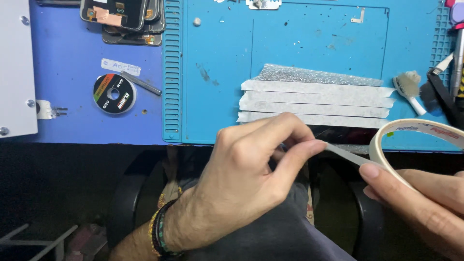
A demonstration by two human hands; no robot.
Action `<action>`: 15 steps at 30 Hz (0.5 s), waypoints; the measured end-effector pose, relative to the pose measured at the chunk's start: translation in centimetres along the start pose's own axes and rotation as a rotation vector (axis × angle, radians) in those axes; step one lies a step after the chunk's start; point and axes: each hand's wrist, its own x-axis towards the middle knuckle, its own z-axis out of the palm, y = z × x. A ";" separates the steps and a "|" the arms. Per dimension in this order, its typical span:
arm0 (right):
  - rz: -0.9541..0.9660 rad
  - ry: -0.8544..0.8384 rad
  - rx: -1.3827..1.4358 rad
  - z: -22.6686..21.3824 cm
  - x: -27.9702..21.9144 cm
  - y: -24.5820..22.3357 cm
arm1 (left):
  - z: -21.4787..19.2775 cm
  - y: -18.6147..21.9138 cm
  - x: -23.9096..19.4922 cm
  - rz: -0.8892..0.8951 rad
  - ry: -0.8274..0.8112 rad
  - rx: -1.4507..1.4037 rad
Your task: Applying adhesive tape to a smartphone screen, trimming the excess with scissors, and pressing it down with a tool.
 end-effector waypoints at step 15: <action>1.121 -0.352 0.738 -1.7 10.7 3.5 | -3.6 -2.9 -2.9 -0.071 -0.075 0.409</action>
